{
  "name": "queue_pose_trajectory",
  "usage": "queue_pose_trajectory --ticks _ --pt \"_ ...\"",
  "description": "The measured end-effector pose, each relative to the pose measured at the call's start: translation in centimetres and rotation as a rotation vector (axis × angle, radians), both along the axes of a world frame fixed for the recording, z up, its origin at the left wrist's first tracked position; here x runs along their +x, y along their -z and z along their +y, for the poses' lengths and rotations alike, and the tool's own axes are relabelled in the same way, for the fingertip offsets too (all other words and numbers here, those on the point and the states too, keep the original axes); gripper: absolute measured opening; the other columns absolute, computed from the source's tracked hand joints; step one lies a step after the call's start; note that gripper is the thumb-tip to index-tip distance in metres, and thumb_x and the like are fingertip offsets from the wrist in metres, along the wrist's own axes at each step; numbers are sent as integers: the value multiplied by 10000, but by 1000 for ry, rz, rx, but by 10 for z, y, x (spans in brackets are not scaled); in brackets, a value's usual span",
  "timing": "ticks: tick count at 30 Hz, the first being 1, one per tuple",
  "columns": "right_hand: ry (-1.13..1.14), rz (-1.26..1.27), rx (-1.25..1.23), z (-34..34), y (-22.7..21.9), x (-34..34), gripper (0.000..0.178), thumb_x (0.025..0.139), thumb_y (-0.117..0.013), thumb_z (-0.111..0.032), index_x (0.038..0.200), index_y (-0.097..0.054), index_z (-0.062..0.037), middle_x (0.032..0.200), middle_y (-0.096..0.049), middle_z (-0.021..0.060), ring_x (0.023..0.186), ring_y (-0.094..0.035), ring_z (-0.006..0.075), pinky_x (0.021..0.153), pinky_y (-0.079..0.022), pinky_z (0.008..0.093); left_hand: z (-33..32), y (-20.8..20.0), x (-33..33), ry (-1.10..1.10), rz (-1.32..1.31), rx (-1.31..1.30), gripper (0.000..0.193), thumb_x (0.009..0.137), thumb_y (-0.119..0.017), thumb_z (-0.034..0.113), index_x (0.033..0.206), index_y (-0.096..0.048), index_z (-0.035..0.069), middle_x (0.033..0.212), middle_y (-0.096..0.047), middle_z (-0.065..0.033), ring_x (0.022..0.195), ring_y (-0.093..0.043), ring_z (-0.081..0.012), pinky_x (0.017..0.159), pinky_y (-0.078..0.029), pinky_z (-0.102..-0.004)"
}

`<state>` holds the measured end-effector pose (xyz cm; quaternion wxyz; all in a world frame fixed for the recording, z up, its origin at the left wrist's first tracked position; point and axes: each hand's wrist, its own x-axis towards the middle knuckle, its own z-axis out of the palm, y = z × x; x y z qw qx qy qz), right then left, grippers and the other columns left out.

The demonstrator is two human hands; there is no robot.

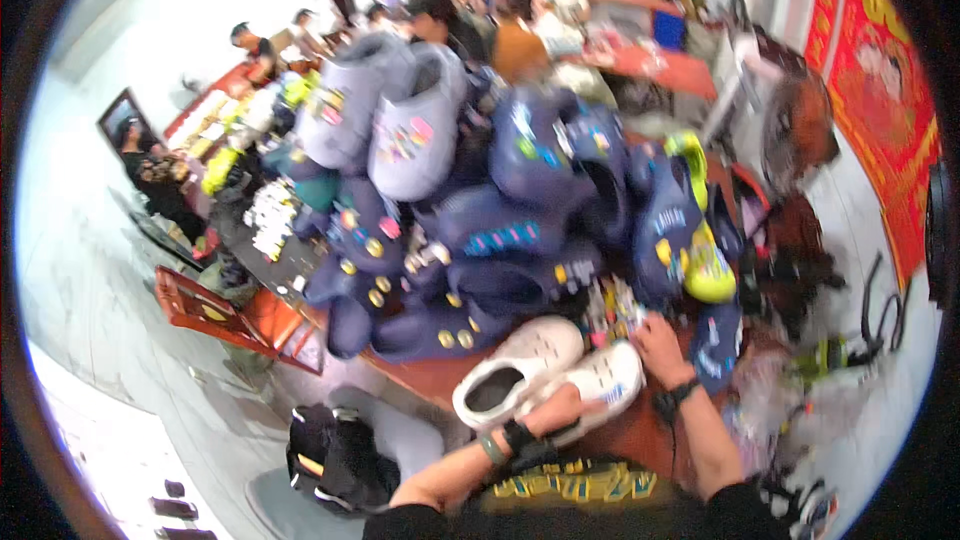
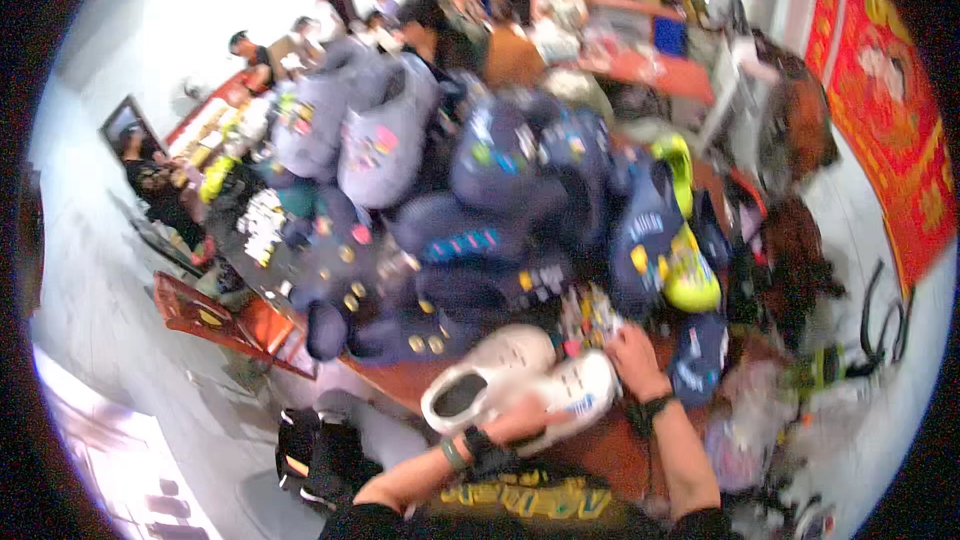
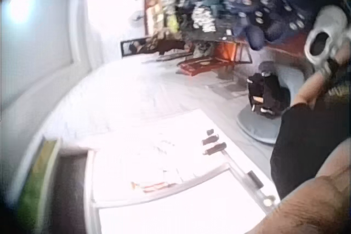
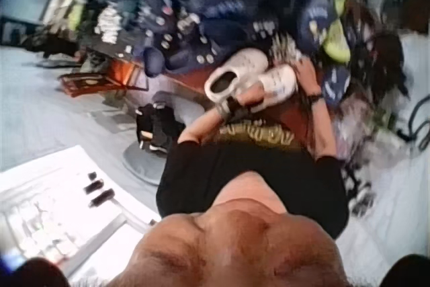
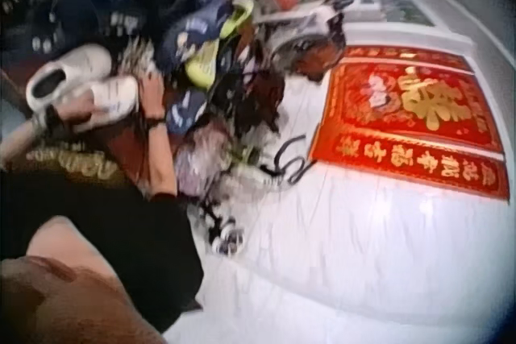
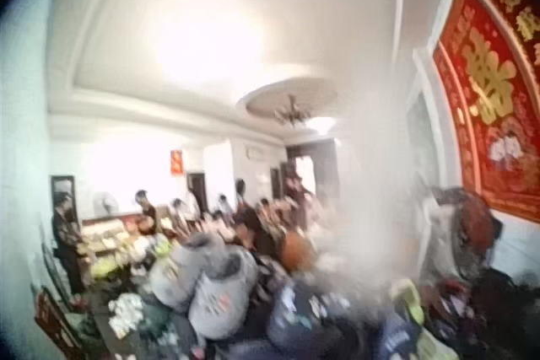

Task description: The person is attaching decorative charms to rubber clogs at a manufacturing station.

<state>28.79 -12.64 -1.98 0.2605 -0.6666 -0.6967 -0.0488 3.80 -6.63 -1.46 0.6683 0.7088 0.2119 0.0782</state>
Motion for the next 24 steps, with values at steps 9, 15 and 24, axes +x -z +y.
queue_pose_trajectory --ticks 9,15,24 --pt "191 699 -86 6 -58 -19 103 800 -630 -48 895 -612 -11 891 -627 107 831 -608 195 714 -473 301 17 -23 3 -58 19 -164 370 836 -663 106 1168 -555 -14 1098 -629 -47 989 -578 -125 877 -449 -277" --pt "157 700 -152 -8 -51 -25 115 823 -600 -66 912 -631 0 862 -639 79 820 -593 151 717 -461 282 3 -26 0 -51 23 -185 361 839 -665 113 1161 -561 -10 1079 -631 -47 966 -581 -120 857 -456 -276" --pt "94 1247 -368 -9 -49 -32 191 883 -566 -114 1015 -628 9 946 -635 13 859 -564 68 779 -458 240 3 -27 -2 -79 -5 -148 356 839 -660 123 1155 -560 -8 1070 -633 -50 965 -581 -122 852 -458 -279"
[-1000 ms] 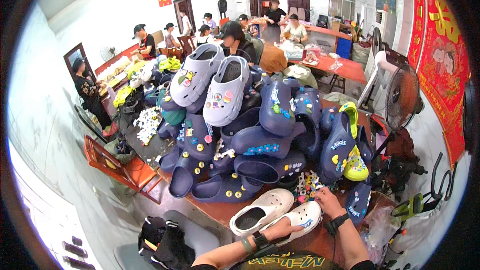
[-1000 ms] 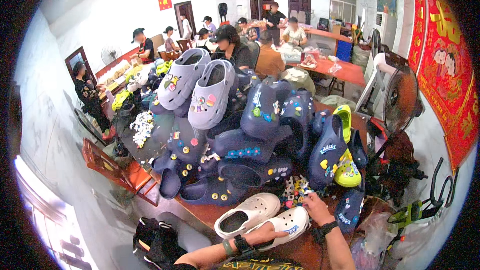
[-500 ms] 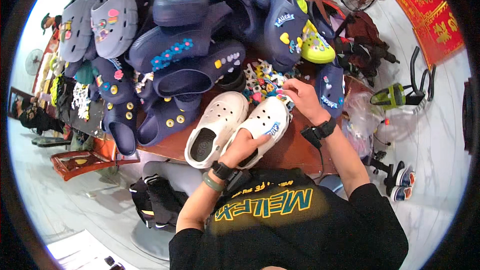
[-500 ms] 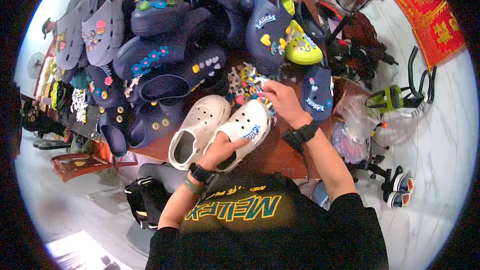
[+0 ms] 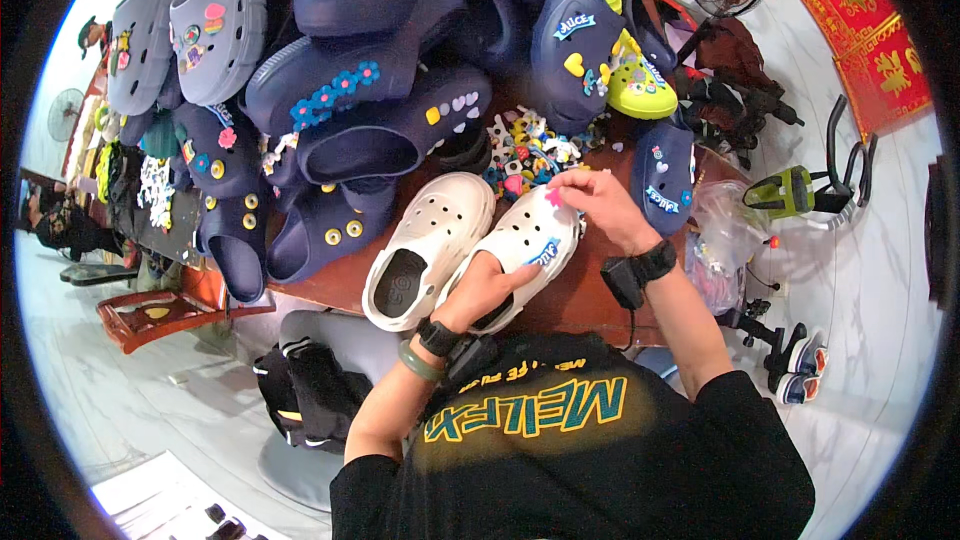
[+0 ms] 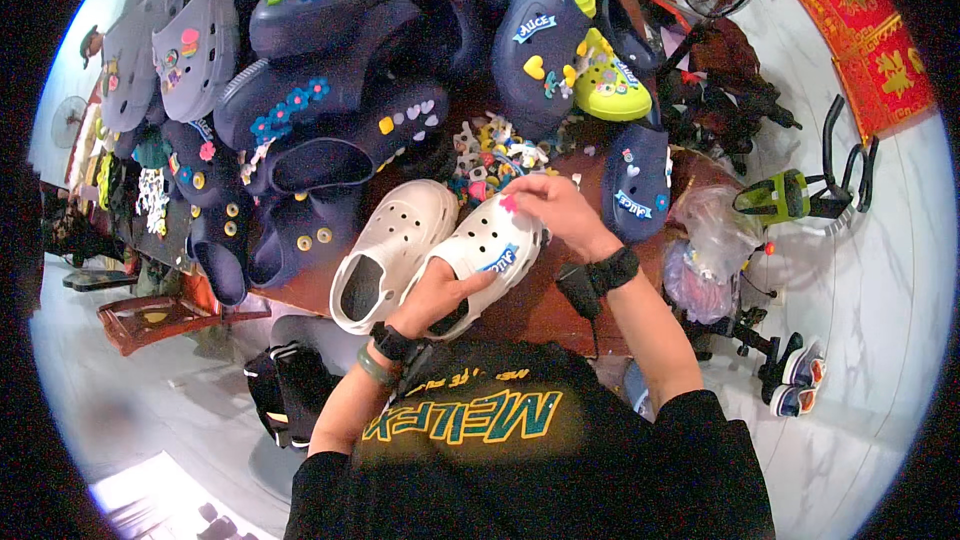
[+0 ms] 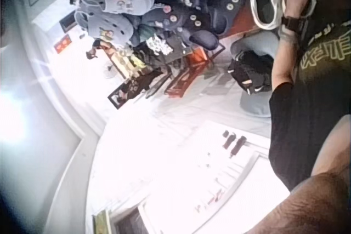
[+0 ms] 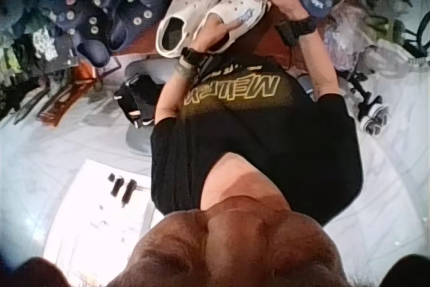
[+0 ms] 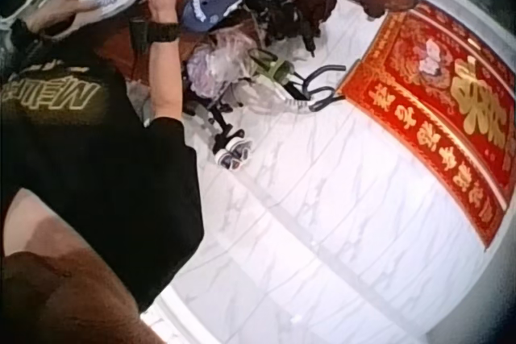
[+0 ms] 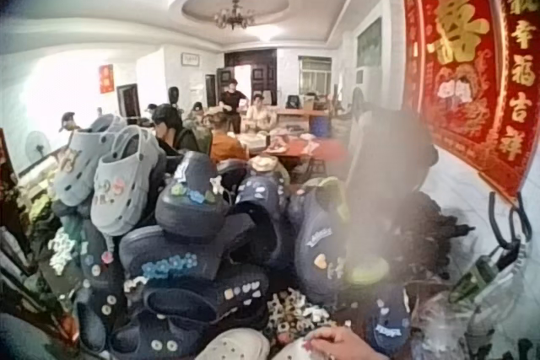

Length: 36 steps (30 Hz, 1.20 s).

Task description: The person is attaching decorative charms to rubber clogs at a manufacturing station.

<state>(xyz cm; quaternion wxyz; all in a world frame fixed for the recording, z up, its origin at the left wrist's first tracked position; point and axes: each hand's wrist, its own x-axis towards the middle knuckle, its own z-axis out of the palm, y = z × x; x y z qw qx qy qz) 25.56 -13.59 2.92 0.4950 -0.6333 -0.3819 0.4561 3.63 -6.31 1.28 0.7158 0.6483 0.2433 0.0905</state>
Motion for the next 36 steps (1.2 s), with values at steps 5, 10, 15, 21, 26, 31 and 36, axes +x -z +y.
queue_pose_trajectory --ticks 5,10,15,21,26,31,36 --pt "55 -689 173 11 6 -34 121 845 -554 -68 941 -627 -68 833 -600 42 800 -559 192 764 -434 326 3 0 4 22 -23 -12 364 840 -654 122 1168 -551 3 1081 -626 -44 974 -578 -125 860 -454 -284" --pt "-28 -858 277 3 12 -42 146 817 -563 -59 950 -619 -88 969 -551 84 938 -488 278 833 -371 370 2 3 2 21 -28 -14 353 836 -644 129 1155 -556 5 1063 -631 -61 958 -581 -143 851 -454 -300" --pt "-61 -873 317 -11 2 -51 211 808 -581 -43 1007 -639 -79 999 -563 70 954 -490 270 901 -342 362 -6 -1 -1 8 -45 35 344 841 -621 163 1133 -563 -9 1032 -642 -107 942 -601 -200 844 -458 -327" --pt "-10 -818 398 -10 8 -51 168 765 -661 -70 932 -678 -76 916 -634 61 898 -559 231 883 -371 365 -9 4 -4 105 53 256 351 842 -610 207 1147 -573 38 1087 -616 -147 1007 -584 -281 881 -435 -360" --pt "-20 -785 447 15 9 -55 167 740 -681 -50 906 -686 -67 891 -642 58 895 -570 229 849 -397 355 0 8 1 49 38 284 335 846 -599 279 986 -628 -24 879 -640 -243 831 -633 -356 758 -478 -403" --pt "-180 -835 459 35 -5 -49 77 783 -643 -157 812 -681 -97 876 -644 46 841 -549 238 794 -371 374 2 -3 -2 10 64 260 407 845 -590 328 951 -622 -64 860 -629 -269 797 -627 -373 722 -476 -423" --pt "-282 -884 492 29 21 -49 115 808 -571 -148 836 -680 -127 893 -658 32 876 -560 217 839 -360 388 -3 9 -4 48 -94 192 446 860 -577 251 1216 -514 -11 1171 -592 -178 1065 -556 -290 937 -409 -363"
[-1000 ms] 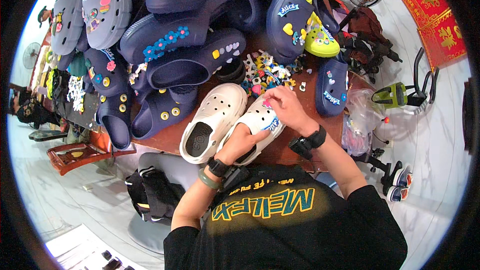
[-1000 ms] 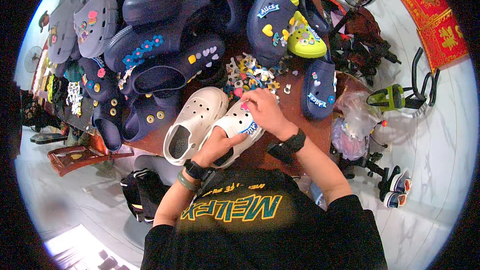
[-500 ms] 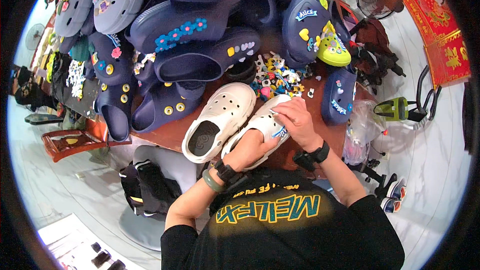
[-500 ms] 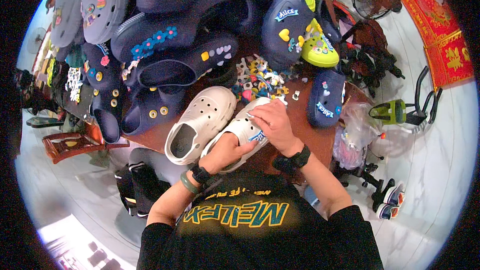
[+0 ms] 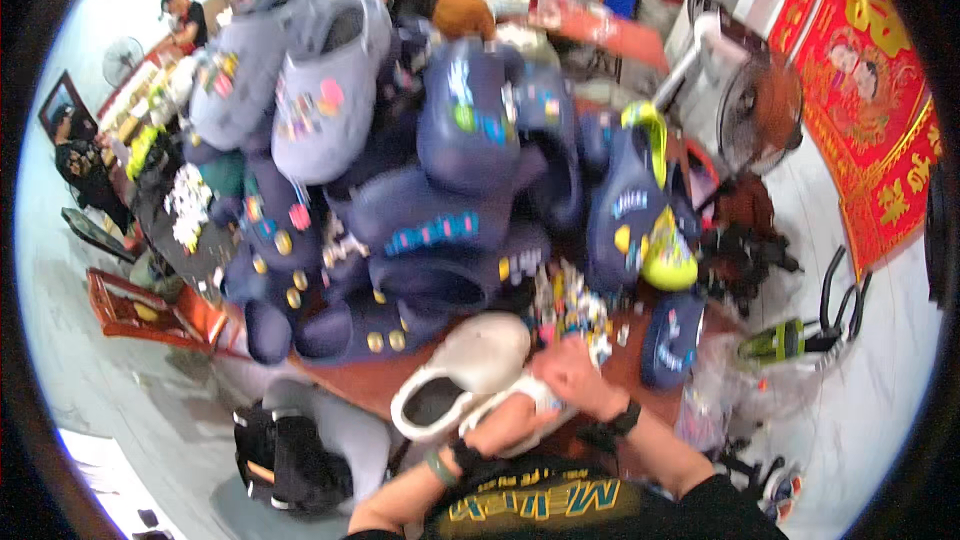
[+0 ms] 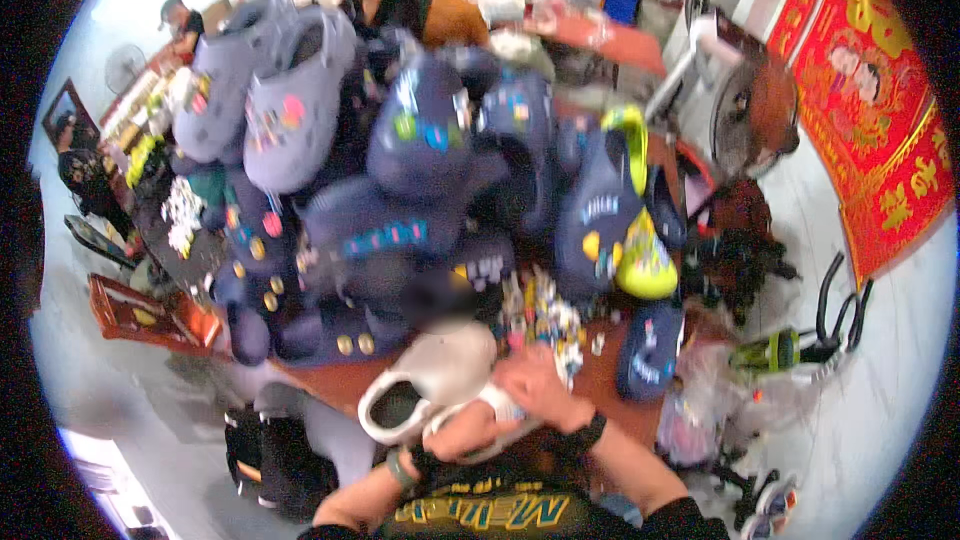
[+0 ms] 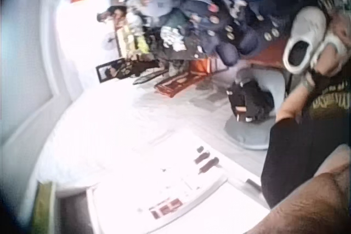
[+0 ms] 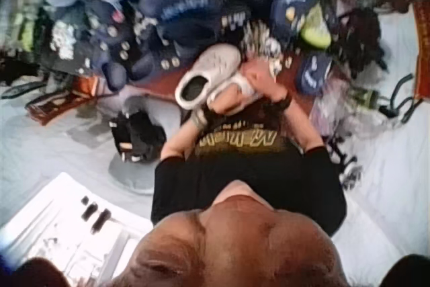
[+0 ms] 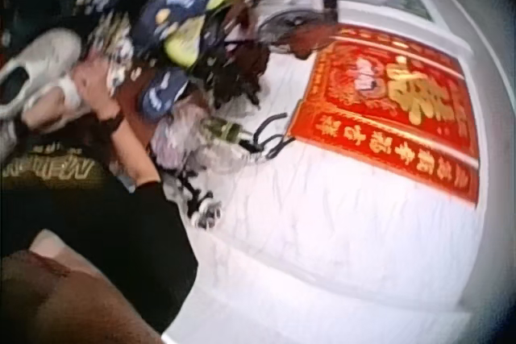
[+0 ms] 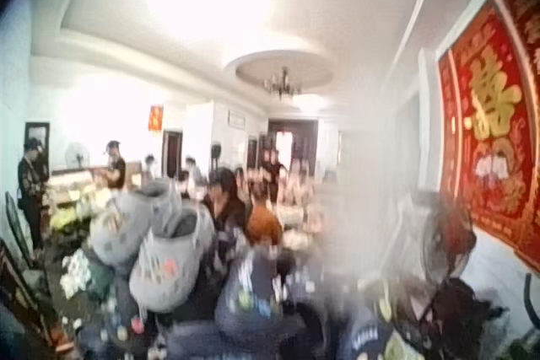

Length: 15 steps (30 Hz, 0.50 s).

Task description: The person is attaching decorative charms to rubber clogs at a manufacturing station.

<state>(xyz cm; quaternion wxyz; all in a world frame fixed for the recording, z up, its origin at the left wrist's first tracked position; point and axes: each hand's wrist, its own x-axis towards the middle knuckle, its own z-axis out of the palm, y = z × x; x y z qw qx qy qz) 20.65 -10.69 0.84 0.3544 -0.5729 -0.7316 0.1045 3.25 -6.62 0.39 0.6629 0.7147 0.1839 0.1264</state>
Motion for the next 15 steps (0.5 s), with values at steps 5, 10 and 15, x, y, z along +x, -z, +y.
queue_pose_trajectory --ticks 5,10,15 --pt "62 -21 114 -9 -7 -19 71 768 -626 -168 737 -659 -112 814 -646 0 842 -526 202 809 -343 386 -6 -3 -9 59 118 25 397 854 -607 298 1091 -581 -19 1006 -629 -214 919 -598 -327 813 -453 -389" --pt "93 -38 91 -3 -6 -13 87 766 -643 -185 742 -656 -103 842 -637 8 832 -493 217 796 -345 391 11 -54 -3 130 362 -58 371 859 -601 300 1031 -592 -29 914 -641 -199 820 -605 -317 744 -458 -399" --pt "86 46 8 10 -21 -8 117 772 -649 -220 767 -670 -105 852 -647 22 823 -507 233 805 -360 387 17 3 5 176 368 -5 368 865 -600 322 961 -588 -34 788 -610 -168 681 -570 -213 640 -457 -356"
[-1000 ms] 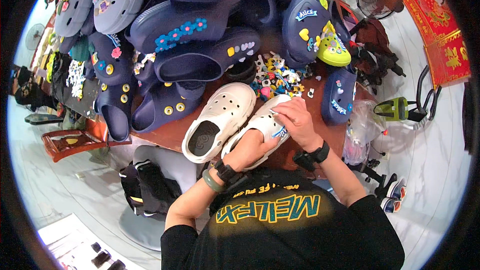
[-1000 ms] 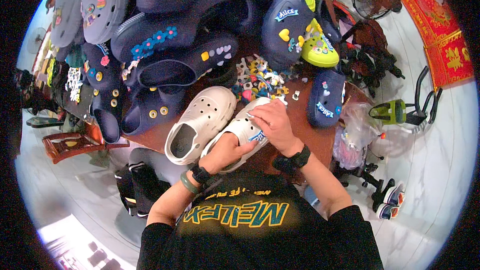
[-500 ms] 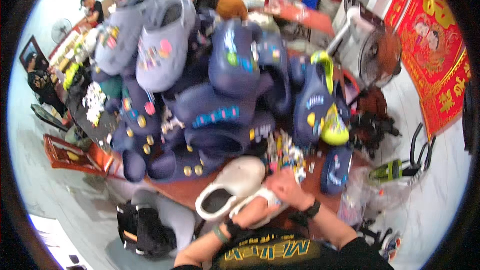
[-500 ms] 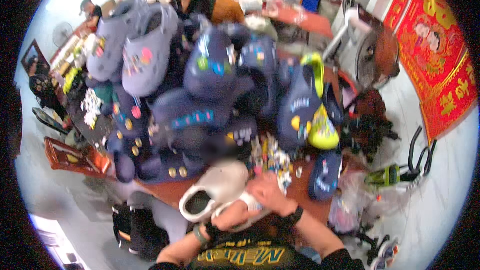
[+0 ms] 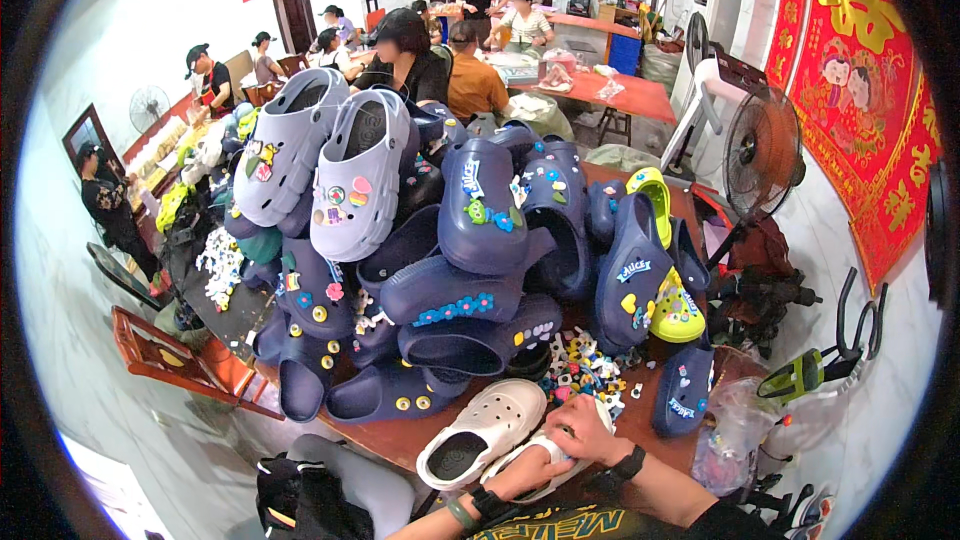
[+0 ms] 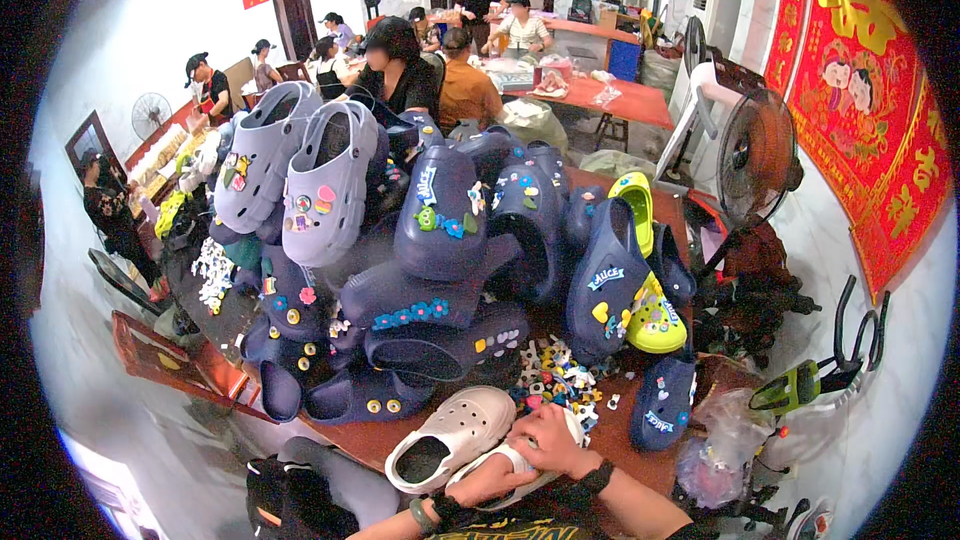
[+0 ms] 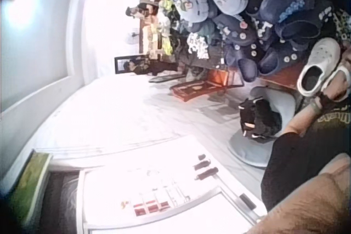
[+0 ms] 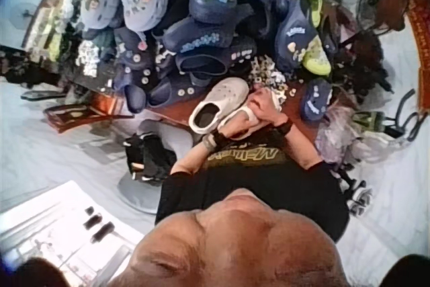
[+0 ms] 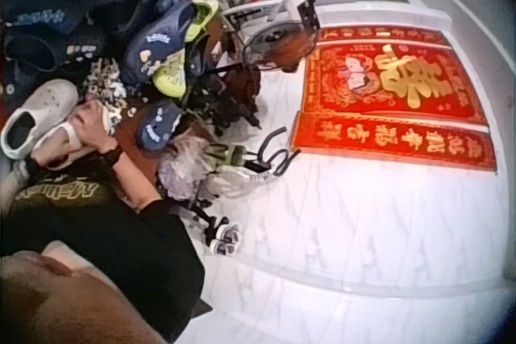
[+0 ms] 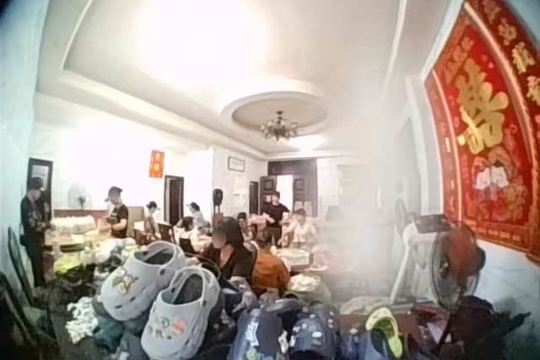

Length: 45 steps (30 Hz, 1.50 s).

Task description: The person is attaching decorative charms to rubber clogs at a manufacturing station.

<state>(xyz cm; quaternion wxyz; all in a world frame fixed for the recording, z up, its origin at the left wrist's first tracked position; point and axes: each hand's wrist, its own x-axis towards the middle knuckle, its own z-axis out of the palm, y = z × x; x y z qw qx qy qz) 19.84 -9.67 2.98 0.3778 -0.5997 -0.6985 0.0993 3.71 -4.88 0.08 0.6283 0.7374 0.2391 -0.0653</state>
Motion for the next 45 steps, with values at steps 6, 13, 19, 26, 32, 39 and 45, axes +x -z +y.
queue_pose_trajectory --ticks 6,13,19,26,32,39,45 --pt "-206 -45 -83 10 -4 17 176 794 -640 -231 825 -700 -68 767 -669 116 710 -641 258 640 -488 362 -16 14 -2 -184 -376 69 345 877 -588 310 996 -584 -13 701 -586 -101 564 -524 -183 524 -421 -348" --pt "-292 319 -340 -5 2 14 153 816 -615 -172 843 -698 -45 838 -682 110 786 -652 239 715 -497 334 -31 9 -10 -168 -220 -5 353 880 -591 312 1022 -588 -11 759 -607 -74 616 -536 -165 552 -435 -328" --pt "0 242 -364 -2 20 27 218 858 -576 -233 921 -686 -55 910 -669 136 828 -637 249 768 -494 356 -15 -35 -7 -95 -168 164 420 837 -632 280 1163 -578 22 1048 -648 -161 939 -627 -276 823 -487 -368" --pt "55 584 -349 7 10 29 75 797 -652 -86 822 -665 -17 808 -593 5 797 -535 113 752 -421 243 -8 -13 0 -156 -270 108 396 833 -631 283 1088 -605 -20 1009 -637 -228 936 -614 -349 843 -462 -389" --pt "-129 311 -223 -8 11 20 120 780 -669 -94 888 -712 -63 886 -631 60 904 -555 200 824 -431 315 -20 -6 -4 -177 -256 108 360 832 -614 274 1027 -615 -29 916 -645 -225 878 -624 -345 799 -469 -387" --pt "-260 296 -280 -11 -2 27 145 801 -637 -72 932 -699 -63 943 -617 68 974 -530 222 877 -419 342 -22 -2 -3 -187 -316 122 365 826 -619 262 1036 -609 -37 926 -643 -224 876 -625 -342 809 -471 -384" --pt "-410 213 -314 -2 -10 34 128 803 -638 -88 916 -688 -55 955 -613 45 1021 -516 240 944 -382 368 -15 -2 -1 -139 -290 79 371 820 -625 249 1060 -601 -32 982 -633 -224 920 -615 -333 833 -462 -381"
